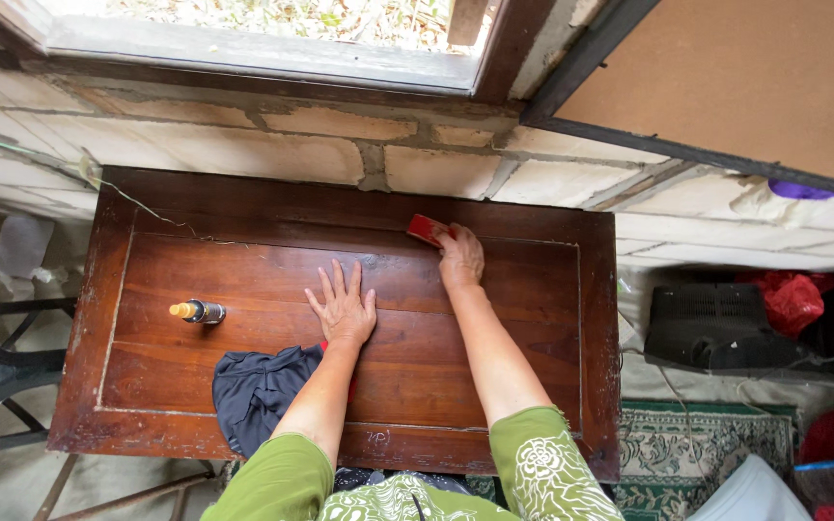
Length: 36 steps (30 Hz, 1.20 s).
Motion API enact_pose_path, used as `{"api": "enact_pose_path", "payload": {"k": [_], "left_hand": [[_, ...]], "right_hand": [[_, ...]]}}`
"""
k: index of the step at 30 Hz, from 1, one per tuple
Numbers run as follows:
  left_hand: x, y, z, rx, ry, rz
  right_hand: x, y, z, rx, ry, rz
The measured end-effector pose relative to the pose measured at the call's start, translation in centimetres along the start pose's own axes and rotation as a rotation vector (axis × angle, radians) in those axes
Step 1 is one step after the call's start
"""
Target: The person sands the surface of a wooden table using a red sanding block. They move the block back and forth across the wood grain, covering different sections of the tabletop. A bottle of liquid and a cloth are visible on the table but are not used during the clip.
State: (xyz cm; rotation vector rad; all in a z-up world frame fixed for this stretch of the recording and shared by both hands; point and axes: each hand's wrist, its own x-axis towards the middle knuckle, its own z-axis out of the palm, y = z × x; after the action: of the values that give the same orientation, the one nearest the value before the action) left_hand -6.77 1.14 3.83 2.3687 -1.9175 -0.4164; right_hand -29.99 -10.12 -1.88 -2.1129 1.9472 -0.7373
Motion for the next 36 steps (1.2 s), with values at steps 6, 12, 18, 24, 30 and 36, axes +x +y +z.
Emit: {"api": "enact_pose_path", "payload": {"k": [6, 12, 18, 24, 30, 36], "left_hand": [[-0.3, -0.2, 0.1, -0.028, 0.033, -0.003], [-0.2, -0.3, 0.1, -0.046, 0.048, 0.017], [0.0, -1.0, 0.1, -0.061, 0.089, 0.061], [2.0, -5.0, 0.5, -0.133, 0.107, 0.124], [4.4, -9.4, 0.3, -0.119, 0.095, 0.050], [5.2, -11.5, -0.7, -0.128, 0.086, 0.010]], "right_hand": [[1.0, -3.0, 2.1, 0.015, -0.046, -0.145], [0.5, 1.2, -1.4, 0.008, -0.021, -0.103], [-0.6, 3.4, -3.9, -0.063, 0.009, -0.002], [0.0, -0.9, -1.3, -0.047, -0.017, 0.056], [1.9, -8.5, 2.9, 0.011, -0.091, -0.027], [3.0, -16.6, 6.2, 0.059, -0.145, -0.085]]}}
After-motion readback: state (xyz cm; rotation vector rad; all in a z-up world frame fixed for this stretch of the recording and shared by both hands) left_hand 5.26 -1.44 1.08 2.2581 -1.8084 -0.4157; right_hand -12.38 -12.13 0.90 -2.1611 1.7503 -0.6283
